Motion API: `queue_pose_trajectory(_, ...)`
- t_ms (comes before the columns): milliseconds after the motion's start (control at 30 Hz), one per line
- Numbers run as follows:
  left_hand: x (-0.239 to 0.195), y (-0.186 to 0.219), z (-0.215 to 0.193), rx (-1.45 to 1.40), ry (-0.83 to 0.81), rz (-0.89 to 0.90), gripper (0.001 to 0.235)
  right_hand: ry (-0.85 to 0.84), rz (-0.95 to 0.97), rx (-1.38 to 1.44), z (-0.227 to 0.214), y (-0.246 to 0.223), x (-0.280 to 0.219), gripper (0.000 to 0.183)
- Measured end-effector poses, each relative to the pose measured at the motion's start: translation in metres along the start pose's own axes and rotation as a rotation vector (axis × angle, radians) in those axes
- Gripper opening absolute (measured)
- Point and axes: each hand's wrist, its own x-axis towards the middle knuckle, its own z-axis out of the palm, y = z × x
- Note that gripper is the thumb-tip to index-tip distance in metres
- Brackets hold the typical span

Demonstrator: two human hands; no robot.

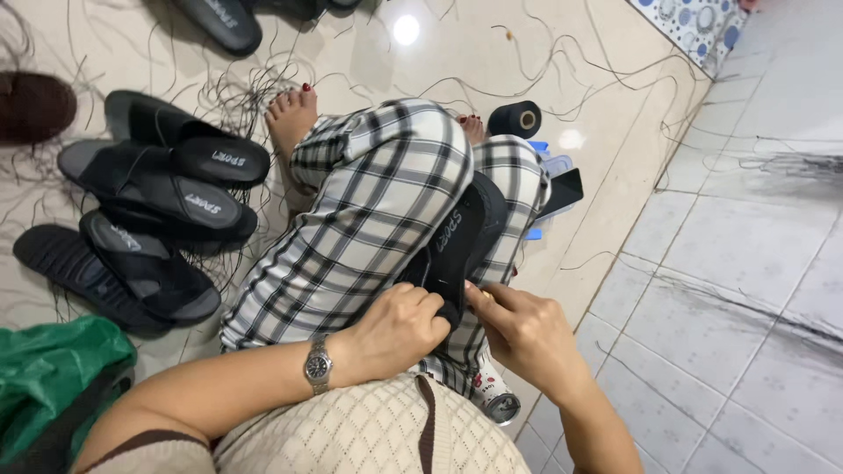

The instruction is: The person sits on the floor and sews a black slipper using a needle and thread. They hold the slipper on their lap and repeatedly push the needle through the material while pulling the thread to stitch it. Other slippers and a spool of thread are visible on the floor nearby.

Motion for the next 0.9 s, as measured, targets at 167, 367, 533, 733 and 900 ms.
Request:
queue_pose_trajectory(167,-0.012,-0.014,-0.041,-0.358,-0.041,-0.131,0.002,0.137,0.078,0.076,-0.005,-0.013,0.005,0.041)
queue_pose_trajectory(367,-0.020,-0.022,-0.084,0.078,-0.072,-0.161,0.011,0.125,0.094,-0.204,0.010,-0.016,-0.010,0.052)
queue_pose_trajectory(533,-0.006,-0.029,-0.103,0.176,-0.044,-0.217,0.027,0.166,0.092,-0.094,0.023,-0.015,-0.016,0.040)
queue_pose_trajectory(733,0.008,-0.023,-0.112,-1.113,-0.204,-0.662,0.016,0.186,0.074,-0.084,0.025,-0.017,-0.017,0.032)
queue_pose_trajectory(900,0.022,-0.018,-0.110,-1.181,-0.304,-0.636,0.026,0.194,0.065,-0.067,0.020,-0.016,-0.012,0.016)
